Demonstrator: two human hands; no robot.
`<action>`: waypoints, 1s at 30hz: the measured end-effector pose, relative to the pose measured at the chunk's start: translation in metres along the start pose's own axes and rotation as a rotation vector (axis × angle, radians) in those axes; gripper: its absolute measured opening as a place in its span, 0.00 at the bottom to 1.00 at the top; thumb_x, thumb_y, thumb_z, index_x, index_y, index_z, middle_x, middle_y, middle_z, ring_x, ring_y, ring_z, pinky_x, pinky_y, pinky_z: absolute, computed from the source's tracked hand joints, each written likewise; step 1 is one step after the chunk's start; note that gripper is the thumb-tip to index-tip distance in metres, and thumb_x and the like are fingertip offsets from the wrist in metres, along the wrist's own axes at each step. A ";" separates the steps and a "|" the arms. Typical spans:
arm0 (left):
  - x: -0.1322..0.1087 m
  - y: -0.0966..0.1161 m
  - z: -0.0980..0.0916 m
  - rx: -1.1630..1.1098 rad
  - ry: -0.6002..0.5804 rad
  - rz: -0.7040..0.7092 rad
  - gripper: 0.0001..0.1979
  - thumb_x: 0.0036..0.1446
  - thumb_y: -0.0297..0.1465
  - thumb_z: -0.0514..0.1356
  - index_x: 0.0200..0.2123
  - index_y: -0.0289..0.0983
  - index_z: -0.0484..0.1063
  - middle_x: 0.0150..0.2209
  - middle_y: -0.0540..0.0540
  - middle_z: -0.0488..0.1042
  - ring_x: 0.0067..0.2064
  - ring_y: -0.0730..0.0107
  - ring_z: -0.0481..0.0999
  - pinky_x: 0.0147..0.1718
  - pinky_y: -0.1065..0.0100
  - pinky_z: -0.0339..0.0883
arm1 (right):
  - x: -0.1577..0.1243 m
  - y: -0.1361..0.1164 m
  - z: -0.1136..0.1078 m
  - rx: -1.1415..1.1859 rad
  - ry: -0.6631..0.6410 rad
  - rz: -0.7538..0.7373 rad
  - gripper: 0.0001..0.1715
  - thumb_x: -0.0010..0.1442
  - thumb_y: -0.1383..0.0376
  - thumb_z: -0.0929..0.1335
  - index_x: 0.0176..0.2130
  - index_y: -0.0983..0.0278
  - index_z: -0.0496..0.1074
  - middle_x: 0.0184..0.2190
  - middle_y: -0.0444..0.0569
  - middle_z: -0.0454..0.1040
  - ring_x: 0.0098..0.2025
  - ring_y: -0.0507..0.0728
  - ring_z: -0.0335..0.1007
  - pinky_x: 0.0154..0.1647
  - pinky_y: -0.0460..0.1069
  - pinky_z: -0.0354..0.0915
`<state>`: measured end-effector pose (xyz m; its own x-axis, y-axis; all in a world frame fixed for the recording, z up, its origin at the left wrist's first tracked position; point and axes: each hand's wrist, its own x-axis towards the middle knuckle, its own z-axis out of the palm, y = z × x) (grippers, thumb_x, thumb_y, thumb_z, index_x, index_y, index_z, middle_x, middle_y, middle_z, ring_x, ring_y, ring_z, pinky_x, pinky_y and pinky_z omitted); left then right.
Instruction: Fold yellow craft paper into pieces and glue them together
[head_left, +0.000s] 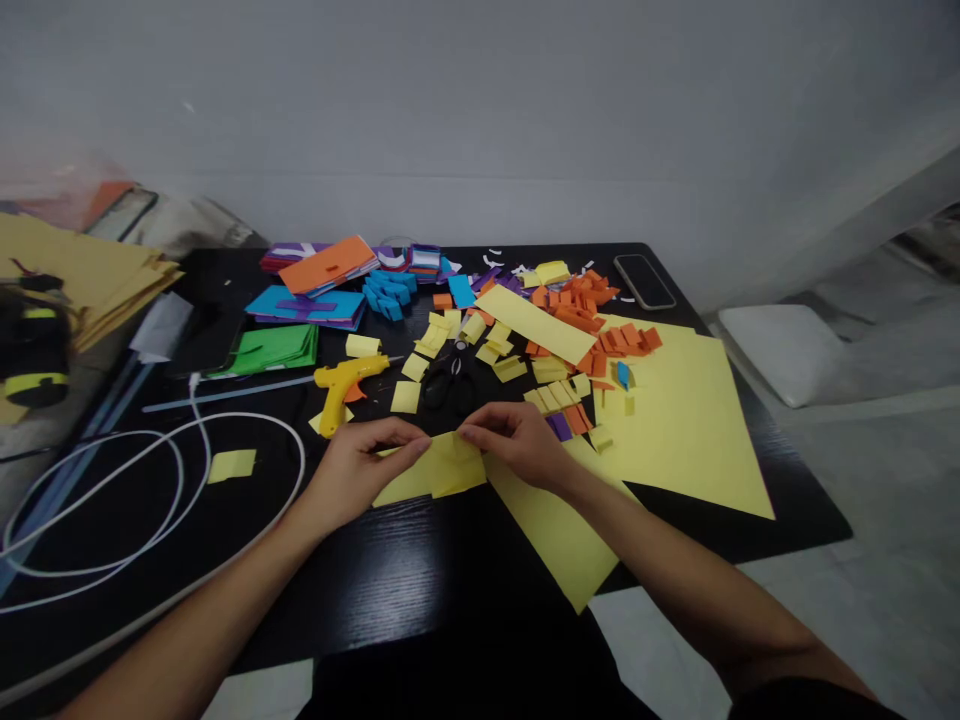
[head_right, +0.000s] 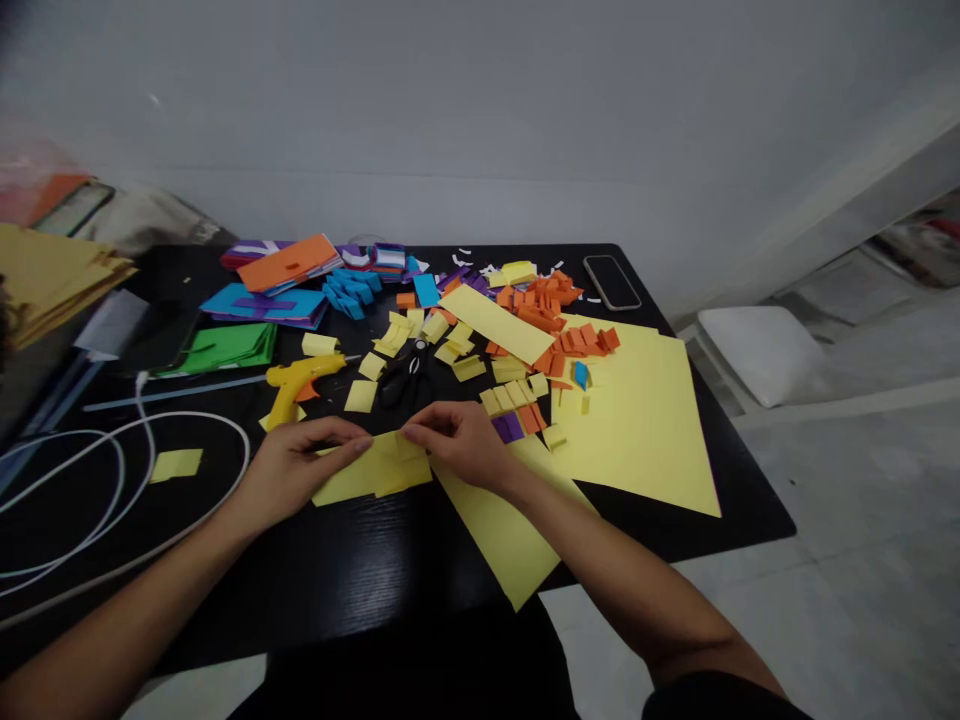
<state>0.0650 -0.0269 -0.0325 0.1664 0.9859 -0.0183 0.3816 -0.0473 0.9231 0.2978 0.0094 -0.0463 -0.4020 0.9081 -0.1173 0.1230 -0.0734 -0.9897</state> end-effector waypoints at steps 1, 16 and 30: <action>0.000 0.000 0.000 -0.001 -0.015 -0.014 0.11 0.59 0.39 0.67 0.32 0.37 0.83 0.31 0.47 0.83 0.32 0.68 0.80 0.31 0.73 0.71 | 0.000 0.000 0.000 0.005 0.012 -0.006 0.13 0.57 0.56 0.75 0.33 0.65 0.81 0.28 0.47 0.80 0.30 0.53 0.73 0.33 0.48 0.66; 0.002 0.006 0.004 -0.318 0.243 -0.204 0.12 0.51 0.40 0.72 0.31 0.37 0.81 0.26 0.49 0.81 0.28 0.70 0.77 0.28 0.73 0.71 | 0.006 0.005 0.003 0.545 0.008 0.100 0.28 0.55 0.43 0.76 0.43 0.62 0.79 0.39 0.49 0.82 0.40 0.56 0.79 0.45 0.52 0.74; 0.003 0.001 0.007 -0.393 -0.011 -0.173 0.14 0.57 0.43 0.69 0.31 0.37 0.78 0.26 0.51 0.78 0.27 0.72 0.75 0.30 0.71 0.70 | 0.000 0.006 0.011 0.173 -0.025 0.039 0.15 0.57 0.54 0.76 0.32 0.64 0.78 0.28 0.43 0.77 0.29 0.52 0.71 0.33 0.47 0.67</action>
<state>0.0723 -0.0254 -0.0343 0.1409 0.9721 -0.1877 0.0296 0.1854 0.9822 0.2891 0.0043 -0.0529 -0.4226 0.8928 -0.1560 -0.0183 -0.1805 -0.9834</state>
